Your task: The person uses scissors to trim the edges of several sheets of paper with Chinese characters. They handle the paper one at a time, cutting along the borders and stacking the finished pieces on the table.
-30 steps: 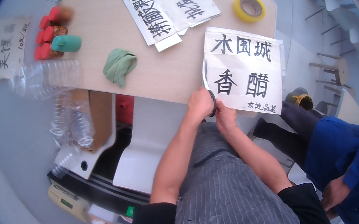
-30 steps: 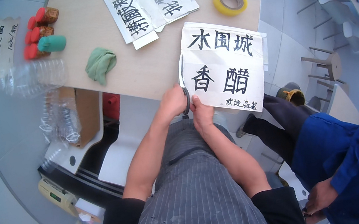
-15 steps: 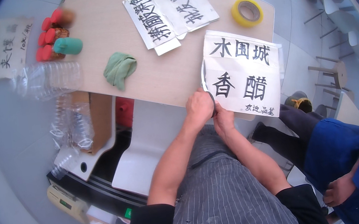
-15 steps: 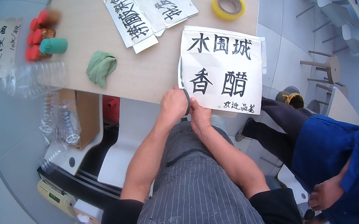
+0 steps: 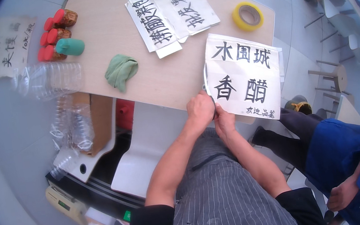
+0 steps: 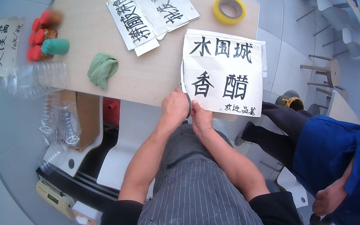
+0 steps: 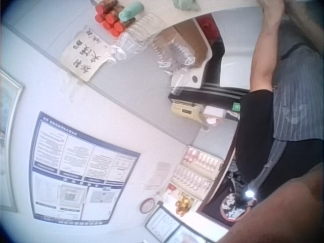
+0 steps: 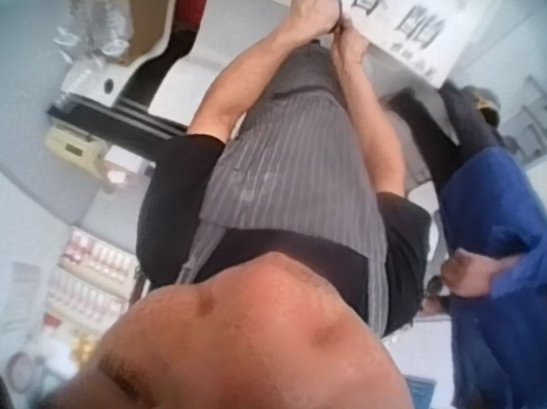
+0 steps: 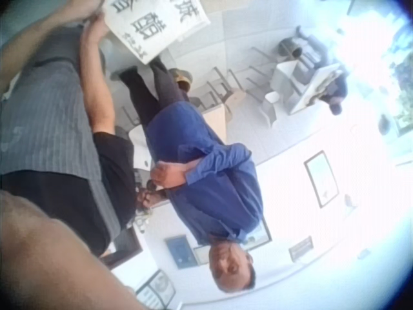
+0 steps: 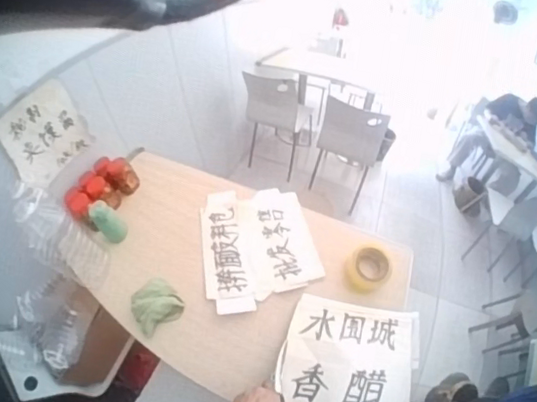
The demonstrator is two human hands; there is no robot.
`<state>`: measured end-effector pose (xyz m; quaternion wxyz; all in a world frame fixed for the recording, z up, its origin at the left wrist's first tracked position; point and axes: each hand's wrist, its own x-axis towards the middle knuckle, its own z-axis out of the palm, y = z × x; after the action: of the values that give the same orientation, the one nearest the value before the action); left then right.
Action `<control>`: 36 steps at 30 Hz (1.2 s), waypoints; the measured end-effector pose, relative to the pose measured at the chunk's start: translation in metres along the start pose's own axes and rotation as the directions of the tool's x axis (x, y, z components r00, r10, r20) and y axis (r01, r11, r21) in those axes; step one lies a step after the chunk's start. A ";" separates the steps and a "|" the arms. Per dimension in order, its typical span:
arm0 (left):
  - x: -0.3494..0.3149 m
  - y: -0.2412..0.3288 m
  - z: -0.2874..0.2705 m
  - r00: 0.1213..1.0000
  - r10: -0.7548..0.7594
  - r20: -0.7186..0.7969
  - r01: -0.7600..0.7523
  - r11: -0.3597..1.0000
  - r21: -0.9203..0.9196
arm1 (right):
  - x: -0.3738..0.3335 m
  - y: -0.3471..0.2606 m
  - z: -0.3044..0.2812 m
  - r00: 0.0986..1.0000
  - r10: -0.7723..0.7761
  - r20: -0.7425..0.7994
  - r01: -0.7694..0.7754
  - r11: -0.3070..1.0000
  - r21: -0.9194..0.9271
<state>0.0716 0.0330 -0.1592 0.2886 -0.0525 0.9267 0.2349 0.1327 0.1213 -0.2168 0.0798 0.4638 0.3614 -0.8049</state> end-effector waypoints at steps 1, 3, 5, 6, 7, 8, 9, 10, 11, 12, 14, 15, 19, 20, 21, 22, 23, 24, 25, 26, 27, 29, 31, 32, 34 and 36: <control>0.000 0.000 0.001 1.000 0.002 -0.002 -0.002 1.000 0.007 | 0.001 0.000 -0.002 1.000 0.006 0.006 -0.006 1.000 -0.008; 0.002 0.001 0.001 1.000 -0.015 -0.021 0.014 0.999 -0.029 | 0.001 0.001 -0.004 1.000 0.025 0.010 -0.025 1.000 -0.015; 0.007 0.004 -0.002 0.997 -0.052 -0.052 0.046 0.992 -0.115 | 0.002 0.003 -0.006 0.999 0.050 0.007 -0.050 0.999 -0.011; 0.009 0.005 -0.003 0.998 -0.027 -0.060 0.020 0.993 -0.112 | 0.004 0.002 -0.007 0.999 0.042 0.028 -0.042 0.999 0.002; 0.010 0.003 -0.003 0.998 -0.003 -0.070 -0.004 0.994 -0.109 | 0.004 0.003 -0.007 0.998 0.036 0.051 -0.037 0.999 0.015; 0.012 0.002 -0.002 0.997 0.020 -0.079 -0.029 0.994 -0.106 | 0.005 0.004 -0.006 0.997 0.029 0.074 -0.032 0.999 0.029; 0.013 0.001 0.000 0.997 0.011 -0.077 -0.018 0.996 -0.087 | 0.006 0.005 -0.007 0.997 0.033 0.068 -0.036 0.999 0.030; 0.015 0.002 0.002 0.997 0.002 -0.073 -0.007 0.998 -0.068 | 0.007 0.005 -0.008 0.997 0.037 0.060 -0.039 0.999 0.030; 0.016 0.002 0.004 0.998 -0.007 -0.069 0.003 0.999 -0.050 | 0.008 0.006 -0.010 0.998 0.041 0.053 -0.042 0.999 0.031; 0.016 0.001 0.005 0.998 -0.007 -0.065 0.004 0.999 -0.051 | 0.009 0.007 -0.011 0.998 0.049 0.047 -0.051 0.998 0.022; 0.015 0.000 0.004 0.998 -0.008 -0.055 0.005 0.999 -0.049 | 0.010 0.006 -0.010 0.997 0.068 0.034 -0.068 0.998 0.008; 0.016 0.000 0.005 0.999 -0.012 -0.052 0.010 0.999 -0.043 | 0.010 0.006 -0.010 0.998 0.059 0.037 -0.060 0.998 0.009; 0.019 -0.002 0.011 0.998 -0.026 -0.054 0.024 0.999 -0.039 | 0.009 0.006 -0.007 0.998 0.050 0.037 -0.050 0.999 0.009; 0.019 -0.002 0.010 0.998 -0.028 -0.056 0.026 0.999 -0.042 | 0.009 0.005 -0.007 0.998 0.054 0.032 -0.054 0.998 0.009; 0.019 -0.002 0.009 0.996 -0.048 -0.068 0.042 0.994 -0.097 | 0.008 0.005 -0.007 0.998 0.061 0.027 -0.061 0.998 -0.007; 0.018 0.001 0.006 0.995 -0.068 -0.080 0.055 0.987 -0.153 | 0.005 0.003 -0.006 0.998 0.067 0.021 -0.067 0.997 -0.024; 0.017 0.003 0.004 0.992 -0.087 -0.089 0.067 0.976 -0.208 | 0.003 0.001 -0.005 0.997 0.073 0.015 -0.072 0.997 -0.041; 0.020 0.002 0.004 0.994 -0.065 -0.090 0.050 0.985 -0.164 | 0.001 0.000 -0.002 0.999 0.046 0.022 -0.045 0.999 -0.028; 0.023 0.000 0.005 0.995 -0.045 -0.091 0.034 0.992 -0.122 | 0.000 0.002 0.000 0.999 0.019 0.029 -0.018 1.000 -0.016; 0.026 -0.002 0.006 0.995 -0.025 -0.091 0.018 0.997 -0.079 | -0.001 0.002 0.001 0.999 -0.008 0.037 0.008 1.000 -0.005; 0.027 -0.003 0.008 0.995 -0.023 -0.093 0.015 0.996 -0.089 | 0.000 0.003 0.001 1.000 -0.001 0.029 0.001 1.000 -0.014; 0.029 -0.003 0.010 0.995 -0.023 -0.093 0.013 0.994 -0.108 | 0.003 0.003 -0.001 1.000 0.018 0.012 -0.017 0.999 -0.034; 0.031 -0.006 0.015 0.995 -0.023 -0.093 0.012 0.993 -0.120 | 0.003 0.004 -0.002 1.000 -0.003 0.013 0.003 0.999 -0.033; 0.033 -0.007 0.018 0.995 -0.023 -0.093 0.011 0.992 -0.127 | 0.002 0.003 -0.001 1.000 -0.014 0.014 0.015 0.999 -0.032; 0.034 -0.008 0.019 0.996 -0.019 -0.090 0.007 0.992 -0.127 | 0.003 0.002 -0.001 1.000 -0.010 0.016 0.011 1.000 -0.030; 0.036 -0.007 0.018 0.995 -0.028 -0.099 0.016 0.992 -0.124 | 0.004 0.003 -0.001 1.000 -0.001 0.019 0.002 1.000 -0.027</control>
<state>0.0526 0.0364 -0.1950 0.2405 -0.0920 0.9231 0.2855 0.1325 0.1201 -0.2218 0.0888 0.4545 0.3718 -0.8046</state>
